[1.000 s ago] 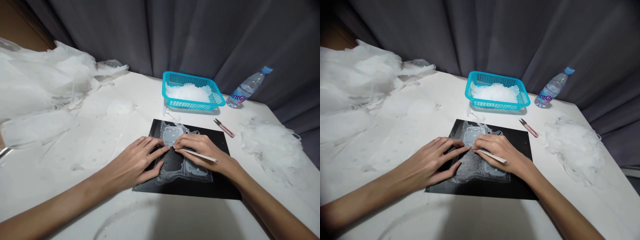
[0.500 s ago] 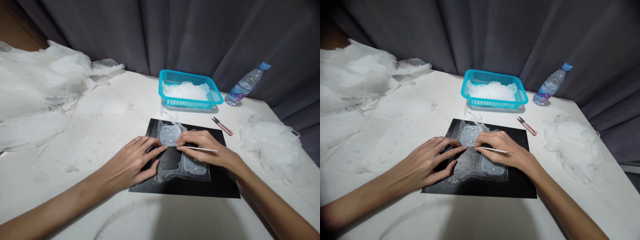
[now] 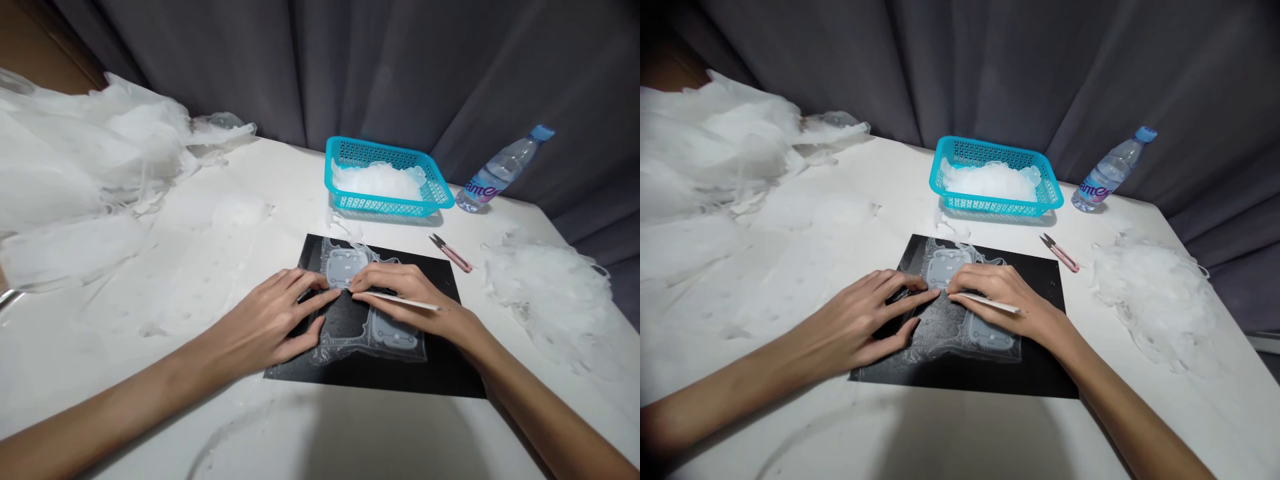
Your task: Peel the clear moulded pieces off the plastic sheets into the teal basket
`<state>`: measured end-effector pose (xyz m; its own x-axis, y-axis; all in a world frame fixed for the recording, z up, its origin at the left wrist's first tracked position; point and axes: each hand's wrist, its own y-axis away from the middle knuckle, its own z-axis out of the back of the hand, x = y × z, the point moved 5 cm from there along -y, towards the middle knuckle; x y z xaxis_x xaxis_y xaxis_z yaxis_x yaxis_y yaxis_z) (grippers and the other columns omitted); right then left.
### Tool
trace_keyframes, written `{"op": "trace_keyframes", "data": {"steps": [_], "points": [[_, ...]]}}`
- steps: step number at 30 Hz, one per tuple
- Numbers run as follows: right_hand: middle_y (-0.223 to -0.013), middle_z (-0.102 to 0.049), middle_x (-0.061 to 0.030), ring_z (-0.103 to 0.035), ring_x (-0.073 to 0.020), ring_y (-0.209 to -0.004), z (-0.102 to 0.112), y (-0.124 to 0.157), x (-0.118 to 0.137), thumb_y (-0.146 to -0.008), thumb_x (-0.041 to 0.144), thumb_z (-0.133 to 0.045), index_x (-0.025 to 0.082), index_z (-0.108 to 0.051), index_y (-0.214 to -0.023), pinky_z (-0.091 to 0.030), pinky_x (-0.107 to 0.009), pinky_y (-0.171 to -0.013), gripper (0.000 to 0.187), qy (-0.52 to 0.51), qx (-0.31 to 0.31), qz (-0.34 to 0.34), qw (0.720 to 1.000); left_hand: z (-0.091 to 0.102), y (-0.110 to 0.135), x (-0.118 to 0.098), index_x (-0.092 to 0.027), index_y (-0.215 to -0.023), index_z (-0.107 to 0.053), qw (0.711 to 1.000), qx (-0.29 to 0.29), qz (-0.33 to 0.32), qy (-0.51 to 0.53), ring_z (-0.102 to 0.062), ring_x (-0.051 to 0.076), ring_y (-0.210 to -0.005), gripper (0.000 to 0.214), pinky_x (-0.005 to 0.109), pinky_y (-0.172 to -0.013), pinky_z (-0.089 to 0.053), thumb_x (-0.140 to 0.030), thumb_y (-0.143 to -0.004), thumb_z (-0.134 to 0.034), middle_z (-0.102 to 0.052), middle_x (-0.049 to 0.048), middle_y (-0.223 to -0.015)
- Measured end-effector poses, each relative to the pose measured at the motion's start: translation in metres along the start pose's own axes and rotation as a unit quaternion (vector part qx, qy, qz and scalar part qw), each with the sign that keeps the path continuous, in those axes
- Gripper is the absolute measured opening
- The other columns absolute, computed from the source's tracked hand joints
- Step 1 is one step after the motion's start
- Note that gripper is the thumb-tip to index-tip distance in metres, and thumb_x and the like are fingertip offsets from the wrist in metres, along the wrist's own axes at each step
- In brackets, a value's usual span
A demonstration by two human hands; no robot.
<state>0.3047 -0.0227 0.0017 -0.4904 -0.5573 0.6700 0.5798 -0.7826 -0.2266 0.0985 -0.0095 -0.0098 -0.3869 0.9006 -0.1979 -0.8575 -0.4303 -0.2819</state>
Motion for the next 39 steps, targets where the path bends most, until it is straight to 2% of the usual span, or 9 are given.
{"op": "trace_keyframes", "data": {"steps": [7,17,24,32,39], "points": [[-0.112,-0.074,-0.0093,-0.071,-0.0201,-0.099,0.008,0.005,0.007,-0.105,0.018,-0.053,0.019,-0.068,-0.111,-0.055,-0.031,-0.087,0.016,0.048,0.041,0.006,0.998,0.004,-0.001,-0.003,-0.022,-0.142,-0.063,1.0,0.001,0.004,-0.001,-0.063,0.027,-0.107,0.043,0.043,-0.094,-0.052,-0.021,-0.1,-0.052,-0.067,0.0105,-0.122],[-0.111,-0.074,-0.0062,-0.071,-0.0178,-0.099,0.006,0.007,0.0,-0.106,0.022,-0.057,0.019,-0.068,-0.11,-0.054,-0.031,-0.092,0.012,0.022,0.014,0.003,1.0,0.003,0.0,-0.001,-0.023,-0.145,-0.061,1.0,0.001,0.009,0.014,-0.062,0.028,-0.111,0.044,0.043,-0.096,-0.052,-0.021,-0.101,-0.053,-0.065,0.0106,-0.125],[-0.109,-0.075,-0.0061,-0.071,-0.0181,-0.098,0.009,0.006,0.002,-0.105,0.025,-0.058,0.02,-0.069,-0.109,-0.054,-0.031,-0.091,0.013,0.006,0.012,-0.018,1.0,0.0,0.001,-0.002,-0.021,-0.145,-0.06,1.0,0.011,0.004,0.003,-0.061,0.028,-0.111,0.044,0.045,-0.096,-0.052,-0.023,-0.102,-0.052,-0.064,0.0112,-0.124],[-0.108,-0.076,-0.0047,-0.072,-0.0187,-0.098,0.011,0.004,0.001,-0.103,0.024,-0.061,0.021,-0.071,-0.108,-0.054,-0.031,-0.092,0.011,-0.007,0.019,-0.037,0.999,0.004,0.0,-0.003,-0.02,-0.142,-0.062,1.0,-0.005,-0.005,-0.002,-0.062,0.027,-0.106,0.042,0.043,-0.094,-0.052,-0.022,-0.102,-0.051,-0.066,0.0111,-0.12],[-0.108,-0.076,-0.0042,-0.071,-0.0184,-0.099,0.004,0.003,0.002,-0.105,0.027,-0.059,0.021,-0.07,-0.109,-0.053,-0.032,-0.094,0.013,-0.003,0.017,-0.031,0.999,0.001,-0.002,-0.006,-0.018,-0.145,-0.058,0.999,0.015,-0.023,-0.044,-0.061,0.028,-0.105,0.044,0.045,-0.093,-0.052,-0.022,-0.103,-0.049,-0.065,0.0124,-0.123]]}}
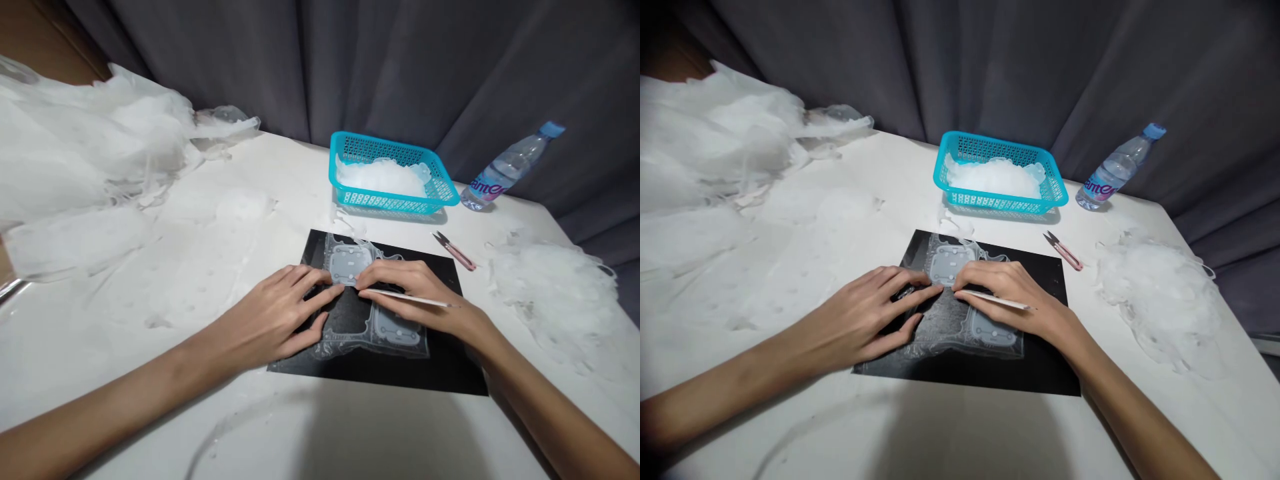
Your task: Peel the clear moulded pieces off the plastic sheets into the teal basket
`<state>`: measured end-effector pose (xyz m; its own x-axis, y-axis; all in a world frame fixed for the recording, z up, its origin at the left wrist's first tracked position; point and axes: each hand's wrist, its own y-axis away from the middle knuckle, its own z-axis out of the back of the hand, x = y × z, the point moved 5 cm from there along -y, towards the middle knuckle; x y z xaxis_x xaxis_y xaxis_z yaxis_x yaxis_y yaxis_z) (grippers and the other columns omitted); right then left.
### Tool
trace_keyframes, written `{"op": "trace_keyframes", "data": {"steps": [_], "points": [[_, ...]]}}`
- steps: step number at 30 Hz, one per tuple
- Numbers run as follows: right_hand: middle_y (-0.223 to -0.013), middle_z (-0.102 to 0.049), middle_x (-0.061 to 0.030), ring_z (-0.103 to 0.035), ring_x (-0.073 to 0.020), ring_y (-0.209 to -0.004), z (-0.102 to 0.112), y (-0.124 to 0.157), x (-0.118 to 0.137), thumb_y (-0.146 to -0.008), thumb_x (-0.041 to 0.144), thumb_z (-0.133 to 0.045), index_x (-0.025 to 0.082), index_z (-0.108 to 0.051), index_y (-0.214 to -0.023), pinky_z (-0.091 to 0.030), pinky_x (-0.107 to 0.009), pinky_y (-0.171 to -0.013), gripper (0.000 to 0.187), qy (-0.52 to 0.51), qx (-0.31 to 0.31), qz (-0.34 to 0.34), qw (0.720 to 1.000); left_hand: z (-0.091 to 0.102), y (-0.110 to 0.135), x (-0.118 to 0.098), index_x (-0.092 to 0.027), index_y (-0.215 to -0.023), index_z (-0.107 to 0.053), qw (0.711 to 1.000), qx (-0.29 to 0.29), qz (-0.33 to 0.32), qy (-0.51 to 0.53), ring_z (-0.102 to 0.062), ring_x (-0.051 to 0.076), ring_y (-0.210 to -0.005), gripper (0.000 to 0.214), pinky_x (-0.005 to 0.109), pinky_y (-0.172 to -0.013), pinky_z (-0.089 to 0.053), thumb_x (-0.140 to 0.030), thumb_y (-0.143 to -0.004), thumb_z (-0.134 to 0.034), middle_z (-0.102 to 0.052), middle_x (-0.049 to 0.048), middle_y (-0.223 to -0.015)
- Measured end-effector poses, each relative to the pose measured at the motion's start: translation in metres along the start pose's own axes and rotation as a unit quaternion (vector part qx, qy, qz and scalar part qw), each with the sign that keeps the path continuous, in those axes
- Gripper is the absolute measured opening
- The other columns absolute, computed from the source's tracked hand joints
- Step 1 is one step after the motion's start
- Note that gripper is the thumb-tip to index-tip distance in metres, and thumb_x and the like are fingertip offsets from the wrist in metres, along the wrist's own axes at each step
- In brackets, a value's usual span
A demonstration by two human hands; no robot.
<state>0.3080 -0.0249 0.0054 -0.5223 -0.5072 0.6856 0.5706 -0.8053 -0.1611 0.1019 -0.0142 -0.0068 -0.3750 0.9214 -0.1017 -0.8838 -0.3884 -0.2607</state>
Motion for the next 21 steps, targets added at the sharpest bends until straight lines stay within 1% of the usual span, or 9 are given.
{"op": "trace_keyframes", "data": {"steps": [5,11,17,21], "points": [[-0.109,-0.076,-0.0038,-0.071,-0.0181,-0.1,0.0026,-0.0002,-0.0009,-0.104,0.027,-0.06,0.021,-0.071,-0.108,-0.053,-0.031,-0.095,0.013,-0.005,-0.008,-0.011,1.0,-0.0007,-0.001,-0.0001,-0.022,-0.153,-0.051,1.0,0.002,0.006,-0.009,-0.06,0.028,-0.103,0.05,0.045,-0.092,-0.052,-0.022,-0.103,-0.048,-0.065,0.0113,-0.122],[-0.106,-0.075,-0.0042,-0.071,-0.0178,-0.096,0.002,-0.0003,-0.0004,-0.105,0.028,-0.059,0.021,-0.071,-0.108,-0.053,-0.031,-0.092,0.014,0.009,-0.007,0.0,1.0,-0.0036,0.0003,0.001,-0.026,-0.152,-0.053,1.0,0.002,0.008,-0.004,-0.06,0.028,-0.105,0.05,0.045,-0.093,-0.052,-0.023,-0.102,-0.05,-0.064,0.0106,-0.122],[-0.107,-0.075,-0.007,-0.071,-0.0195,-0.096,-0.0007,-0.0009,0.0043,-0.108,0.03,-0.053,0.021,-0.069,-0.111,-0.054,-0.033,-0.09,0.018,0.049,-0.007,0.021,0.999,-0.0047,-0.0019,0.0002,-0.027,-0.151,-0.055,1.0,0.008,0.015,0.004,-0.06,0.029,-0.107,0.05,0.045,-0.093,-0.052,-0.022,-0.102,-0.05,-0.064,0.0105,-0.123],[-0.106,-0.075,-0.0076,-0.071,-0.0192,-0.093,0.0018,-0.0002,0.0068,-0.109,0.026,-0.05,0.02,-0.068,-0.11,-0.053,-0.031,-0.085,0.019,0.08,0.014,0.016,0.997,-0.003,-0.0015,0.0006,-0.027,-0.151,-0.055,1.0,0.01,0.022,0.009,-0.06,0.029,-0.108,0.054,0.045,-0.094,-0.051,-0.018,-0.098,-0.051,-0.064,0.0105,-0.125]]}}
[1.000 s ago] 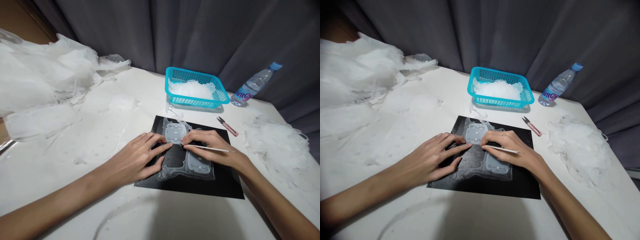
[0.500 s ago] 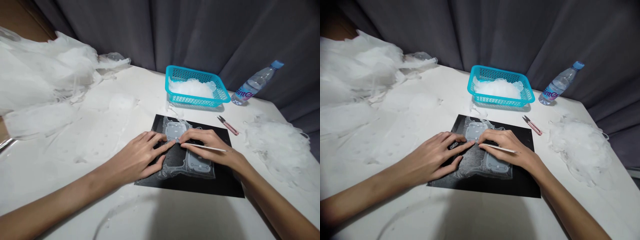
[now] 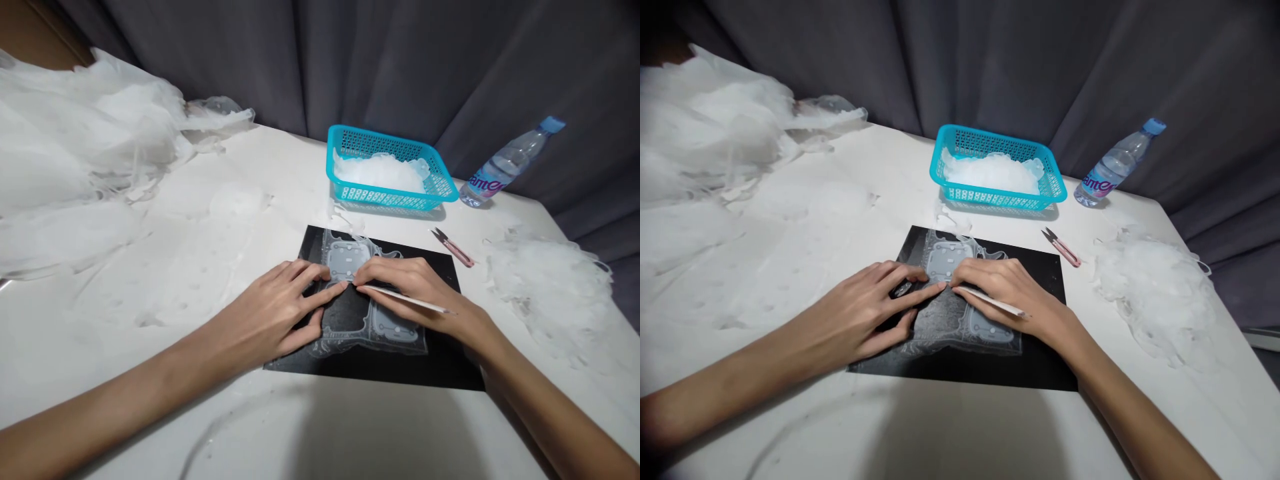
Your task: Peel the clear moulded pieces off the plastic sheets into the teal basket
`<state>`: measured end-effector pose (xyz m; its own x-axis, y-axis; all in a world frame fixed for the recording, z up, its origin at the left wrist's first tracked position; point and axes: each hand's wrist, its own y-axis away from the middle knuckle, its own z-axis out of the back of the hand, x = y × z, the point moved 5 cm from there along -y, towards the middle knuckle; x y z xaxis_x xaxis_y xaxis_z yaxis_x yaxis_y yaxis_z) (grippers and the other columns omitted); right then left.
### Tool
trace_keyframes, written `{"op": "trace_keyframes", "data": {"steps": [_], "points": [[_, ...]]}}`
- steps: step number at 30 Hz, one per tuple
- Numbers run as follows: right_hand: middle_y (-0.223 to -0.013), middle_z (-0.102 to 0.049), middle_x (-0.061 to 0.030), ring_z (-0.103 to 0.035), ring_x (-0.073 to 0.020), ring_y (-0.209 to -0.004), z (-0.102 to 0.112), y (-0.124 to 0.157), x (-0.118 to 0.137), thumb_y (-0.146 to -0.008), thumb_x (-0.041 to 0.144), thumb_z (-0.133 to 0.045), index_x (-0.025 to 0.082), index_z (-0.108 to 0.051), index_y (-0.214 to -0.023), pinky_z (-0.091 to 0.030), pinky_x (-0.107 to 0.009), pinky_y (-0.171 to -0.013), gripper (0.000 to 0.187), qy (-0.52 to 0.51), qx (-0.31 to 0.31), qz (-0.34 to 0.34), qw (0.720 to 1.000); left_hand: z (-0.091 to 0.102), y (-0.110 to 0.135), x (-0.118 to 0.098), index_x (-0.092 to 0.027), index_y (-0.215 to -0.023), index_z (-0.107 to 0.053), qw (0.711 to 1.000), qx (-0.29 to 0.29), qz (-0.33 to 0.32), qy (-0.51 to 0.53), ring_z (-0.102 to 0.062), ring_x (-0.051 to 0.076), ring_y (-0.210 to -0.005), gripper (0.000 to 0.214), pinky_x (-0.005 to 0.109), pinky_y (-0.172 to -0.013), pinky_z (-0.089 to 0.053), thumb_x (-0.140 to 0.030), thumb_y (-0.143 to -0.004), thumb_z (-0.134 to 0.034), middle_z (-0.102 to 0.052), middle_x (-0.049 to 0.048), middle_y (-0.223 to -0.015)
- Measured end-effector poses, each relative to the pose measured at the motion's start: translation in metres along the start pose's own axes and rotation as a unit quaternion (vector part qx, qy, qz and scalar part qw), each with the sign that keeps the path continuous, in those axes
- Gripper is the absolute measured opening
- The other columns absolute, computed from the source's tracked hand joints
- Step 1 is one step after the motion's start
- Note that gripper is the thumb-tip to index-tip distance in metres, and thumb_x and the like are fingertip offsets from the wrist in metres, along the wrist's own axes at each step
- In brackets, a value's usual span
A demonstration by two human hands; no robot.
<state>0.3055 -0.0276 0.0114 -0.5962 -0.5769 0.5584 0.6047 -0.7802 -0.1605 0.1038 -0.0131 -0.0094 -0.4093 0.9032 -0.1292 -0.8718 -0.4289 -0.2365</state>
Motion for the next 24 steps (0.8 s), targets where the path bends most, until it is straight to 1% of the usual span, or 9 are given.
{"op": "trace_keyframes", "data": {"steps": [3,8,11,15,20,24], "points": [[-0.107,-0.075,-0.0074,-0.071,-0.0189,-0.092,0.003,0.002,-0.001,-0.107,0.023,-0.052,0.02,-0.067,-0.111,-0.053,-0.03,-0.084,0.017,0.003,0.017,-0.008,1.0,0.0,0.001,0.0,-0.027,-0.15,-0.056,1.0,0.004,0.0,0.002,-0.06,0.029,-0.106,0.054,0.045,-0.095,-0.051,-0.017,-0.097,-0.051,-0.064,0.0103,-0.124],[-0.106,-0.075,-0.0066,-0.071,-0.0183,-0.092,0.003,0.004,-0.003,-0.107,0.026,-0.054,0.02,-0.068,-0.111,-0.052,-0.029,-0.084,0.016,-0.014,-0.005,-0.007,1.0,0.0,0.001,-0.001,-0.025,-0.15,-0.056,1.0,0.004,-0.002,-0.006,-0.061,0.029,-0.11,0.055,0.046,-0.098,-0.051,-0.017,-0.096,-0.051,-0.063,0.0112,-0.127],[-0.105,-0.076,-0.007,-0.071,-0.0187,-0.091,0.0,0.003,-0.002,-0.107,0.027,-0.054,0.02,-0.068,-0.109,-0.052,-0.03,-0.085,0.016,-0.009,-0.013,0.003,1.0,0.001,0.001,-0.002,-0.022,-0.148,-0.057,1.0,0.003,-0.006,-0.018,-0.061,0.029,-0.11,0.052,0.045,-0.097,-0.053,-0.016,-0.096,-0.049,-0.064,0.012,-0.127],[-0.102,-0.076,-0.0068,-0.072,-0.0187,-0.09,-0.001,0.001,-0.001,-0.107,0.028,-0.054,0.02,-0.068,-0.108,-0.053,-0.031,-0.084,0.016,-0.004,-0.017,0.008,1.0,0.002,0.001,-0.003,-0.022,-0.146,-0.058,1.0,0.004,-0.009,-0.02,-0.062,0.029,-0.112,0.051,0.044,-0.097,-0.053,-0.016,-0.096,-0.048,-0.065,0.0119,-0.128],[-0.104,-0.077,-0.0069,-0.073,-0.019,-0.093,-0.003,0.0,0.002,-0.108,0.027,-0.052,0.02,-0.068,-0.108,-0.054,-0.031,-0.085,0.018,0.04,-0.029,0.029,0.998,0.003,0.001,-0.002,-0.026,-0.147,-0.059,1.0,-0.005,0.001,0.003,-0.061,0.029,-0.111,0.053,0.044,-0.097,-0.052,-0.016,-0.096,-0.05,-0.065,0.0105,-0.126],[-0.106,-0.078,-0.0072,-0.075,-0.0197,-0.098,-0.007,-0.002,0.006,-0.109,0.026,-0.049,0.019,-0.067,-0.108,-0.055,-0.031,-0.087,0.02,0.108,-0.043,0.053,0.992,0.005,0.0,-0.003,-0.027,-0.149,-0.058,1.0,-0.001,0.002,-0.004,-0.061,0.028,-0.11,0.055,0.043,-0.095,-0.052,-0.016,-0.095,-0.05,-0.065,0.0102,-0.125]]}}
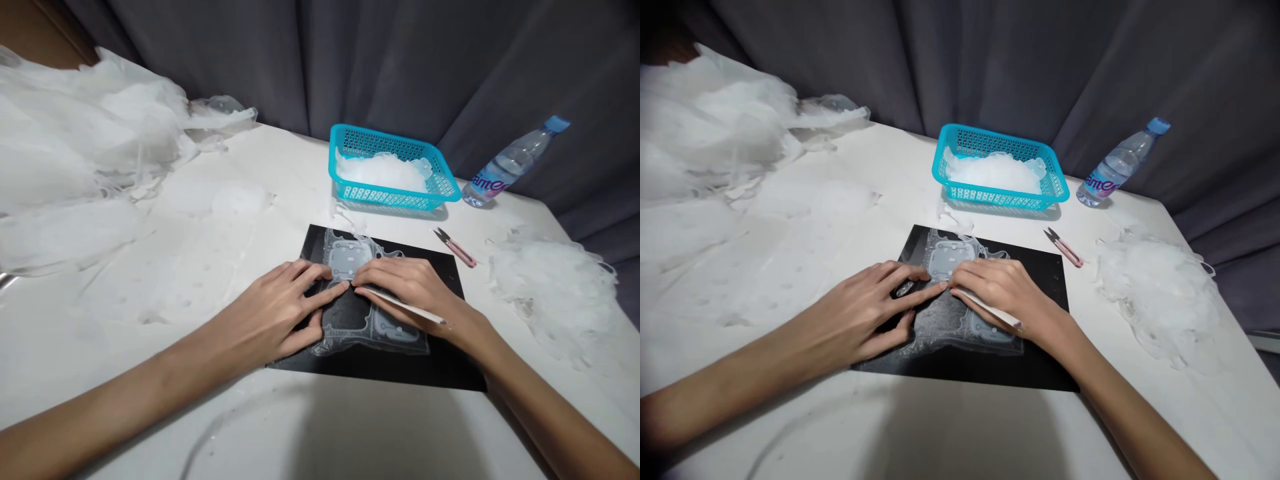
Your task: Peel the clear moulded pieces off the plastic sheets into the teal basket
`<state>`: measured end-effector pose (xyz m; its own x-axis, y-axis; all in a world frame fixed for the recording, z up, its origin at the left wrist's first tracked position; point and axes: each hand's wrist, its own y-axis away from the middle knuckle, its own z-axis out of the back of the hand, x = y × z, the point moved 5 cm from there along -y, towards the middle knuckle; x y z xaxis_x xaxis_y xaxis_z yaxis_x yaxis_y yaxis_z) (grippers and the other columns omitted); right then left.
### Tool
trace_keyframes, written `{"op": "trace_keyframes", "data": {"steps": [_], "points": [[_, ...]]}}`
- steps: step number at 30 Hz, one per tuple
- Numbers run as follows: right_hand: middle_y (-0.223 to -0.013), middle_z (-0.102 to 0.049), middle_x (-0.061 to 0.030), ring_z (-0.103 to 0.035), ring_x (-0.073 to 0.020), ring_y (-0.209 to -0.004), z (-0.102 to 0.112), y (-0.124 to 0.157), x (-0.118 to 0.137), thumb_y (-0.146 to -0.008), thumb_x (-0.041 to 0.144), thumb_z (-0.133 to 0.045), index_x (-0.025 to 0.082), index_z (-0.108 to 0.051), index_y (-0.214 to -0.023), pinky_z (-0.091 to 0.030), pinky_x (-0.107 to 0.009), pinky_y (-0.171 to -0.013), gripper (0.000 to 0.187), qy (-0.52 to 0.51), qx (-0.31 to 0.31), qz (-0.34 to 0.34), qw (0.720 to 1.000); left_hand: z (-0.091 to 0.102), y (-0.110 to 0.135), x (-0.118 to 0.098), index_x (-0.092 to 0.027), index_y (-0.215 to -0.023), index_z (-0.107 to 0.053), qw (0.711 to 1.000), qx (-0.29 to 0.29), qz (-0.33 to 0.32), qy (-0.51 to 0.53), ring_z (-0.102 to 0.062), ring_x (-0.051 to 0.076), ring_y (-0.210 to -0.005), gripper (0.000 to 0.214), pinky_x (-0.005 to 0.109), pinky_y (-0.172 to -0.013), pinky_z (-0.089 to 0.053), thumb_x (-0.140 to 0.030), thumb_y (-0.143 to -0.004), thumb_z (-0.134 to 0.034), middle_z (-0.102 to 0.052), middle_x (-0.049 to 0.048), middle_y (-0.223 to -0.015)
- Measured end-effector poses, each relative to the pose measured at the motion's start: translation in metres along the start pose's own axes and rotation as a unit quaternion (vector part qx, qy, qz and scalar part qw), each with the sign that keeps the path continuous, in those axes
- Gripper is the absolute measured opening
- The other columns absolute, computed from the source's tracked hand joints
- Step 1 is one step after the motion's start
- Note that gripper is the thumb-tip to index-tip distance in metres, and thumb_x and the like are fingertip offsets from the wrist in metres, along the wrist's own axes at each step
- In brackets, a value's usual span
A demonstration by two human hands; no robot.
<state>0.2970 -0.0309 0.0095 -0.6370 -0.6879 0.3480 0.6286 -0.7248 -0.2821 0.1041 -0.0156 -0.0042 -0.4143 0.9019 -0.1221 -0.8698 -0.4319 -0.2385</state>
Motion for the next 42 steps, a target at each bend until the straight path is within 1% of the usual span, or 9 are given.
{"op": "trace_keyframes", "data": {"steps": [7,14,19,22,26,30,33,40,42], "points": [[-0.103,-0.077,-0.0079,-0.074,-0.0192,-0.089,-0.013,0.004,0.006,-0.108,0.015,-0.047,0.017,-0.066,-0.102,-0.053,-0.029,-0.07,0.02,0.149,0.002,0.033,0.988,-0.001,0.001,0.001,-0.026,-0.146,-0.06,1.0,0.006,0.011,0.011,-0.059,0.03,-0.113,0.052,0.045,-0.097,-0.05,-0.017,-0.096,-0.05,-0.064,0.0111,-0.128],[-0.107,-0.073,-0.0102,-0.071,-0.0224,-0.097,-0.025,0.007,0.006,-0.107,0.014,-0.047,0.017,-0.065,-0.112,-0.056,-0.034,-0.083,0.019,0.175,0.003,0.052,0.983,-0.001,0.002,0.001,-0.025,-0.145,-0.061,1.0,0.009,0.017,0.019,-0.059,0.03,-0.111,0.051,0.046,-0.097,-0.05,-0.017,-0.096,-0.05,-0.065,0.0114,-0.127],[-0.118,-0.071,-0.0149,-0.07,-0.0255,-0.108,-0.029,0.003,0.007,-0.11,0.023,-0.046,0.015,-0.061,-0.128,-0.059,-0.036,-0.087,0.025,0.193,-0.035,0.003,0.981,0.005,0.005,0.007,-0.025,-0.135,-0.066,0.993,-0.021,0.047,0.105,-0.062,0.025,-0.111,0.038,0.04,-0.097,-0.051,-0.02,-0.1,-0.05,-0.064,0.0092,-0.126],[-0.113,-0.073,-0.0136,-0.07,-0.0255,-0.105,-0.029,0.001,0.01,-0.109,0.023,-0.048,0.014,-0.062,-0.129,-0.059,-0.036,-0.085,0.026,0.203,-0.055,-0.016,0.978,0.01,0.005,0.021,-0.019,-0.106,-0.069,0.964,-0.059,0.176,0.188,-0.065,0.019,-0.089,0.022,0.032,-0.081,-0.052,-0.034,-0.103,-0.054,-0.067,0.0053,-0.102],[-0.108,-0.076,-0.0117,-0.07,-0.0255,-0.099,-0.021,-0.002,0.02,-0.107,0.022,-0.053,0.014,-0.067,-0.123,-0.059,-0.037,-0.085,0.022,0.222,-0.114,-0.018,0.968,-0.001,0.004,0.03,-0.02,-0.083,-0.072,0.905,-0.018,0.317,0.283,-0.058,0.016,-0.063,0.042,0.028,-0.06,-0.043,-0.057,-0.099,-0.059,-0.067,0.0007,-0.073],[-0.1,-0.076,-0.0117,-0.07,-0.0245,-0.089,-0.017,-0.005,0.033,-0.105,0.018,-0.056,0.014,-0.069,-0.118,-0.057,-0.036,-0.079,0.019,0.217,-0.141,-0.016,0.966,-0.017,-0.002,0.024,-0.02,-0.092,-0.079,0.829,-0.033,0.342,0.442,-0.066,0.02,-0.077,0.038,0.03,-0.071,-0.049,-0.054,-0.096,-0.063,-0.076,0.0041,-0.085],[-0.096,-0.075,-0.0117,-0.07,-0.0233,-0.085,-0.017,-0.005,0.037,-0.105,0.017,-0.056,0.011,-0.069,-0.117,-0.056,-0.035,-0.077,0.019,0.194,-0.144,-0.021,0.97,-0.023,-0.005,0.019,-0.018,-0.086,-0.078,0.79,-0.061,0.347,0.501,-0.065,0.02,-0.078,0.036,0.032,-0.076,-0.05,-0.051,-0.095,-0.066,-0.076,0.0046,-0.083],[-0.094,-0.075,-0.0093,-0.071,-0.0218,-0.083,-0.019,-0.007,0.047,-0.106,0.017,-0.052,0.013,-0.067,-0.113,-0.054,-0.032,-0.077,0.017,0.191,-0.148,-0.038,0.97,-0.021,-0.005,0.021,-0.017,-0.08,-0.073,0.78,-0.109,0.379,0.485,-0.054,0.015,-0.068,0.029,0.027,-0.065,-0.041,-0.044,-0.089,-0.069,-0.067,0.0007,-0.072],[-0.097,-0.074,-0.0097,-0.072,-0.0215,-0.087,-0.018,-0.009,0.048,-0.107,0.018,-0.049,0.014,-0.066,-0.111,-0.054,-0.031,-0.077,0.018,0.142,-0.141,-0.069,0.977,-0.021,-0.005,0.022,-0.016,-0.076,-0.071,0.777,-0.12,0.38,0.488,-0.052,0.014,-0.066,0.025,0.026,-0.063,-0.039,-0.04,-0.086,-0.07,-0.064,-0.0006,-0.069]]}}
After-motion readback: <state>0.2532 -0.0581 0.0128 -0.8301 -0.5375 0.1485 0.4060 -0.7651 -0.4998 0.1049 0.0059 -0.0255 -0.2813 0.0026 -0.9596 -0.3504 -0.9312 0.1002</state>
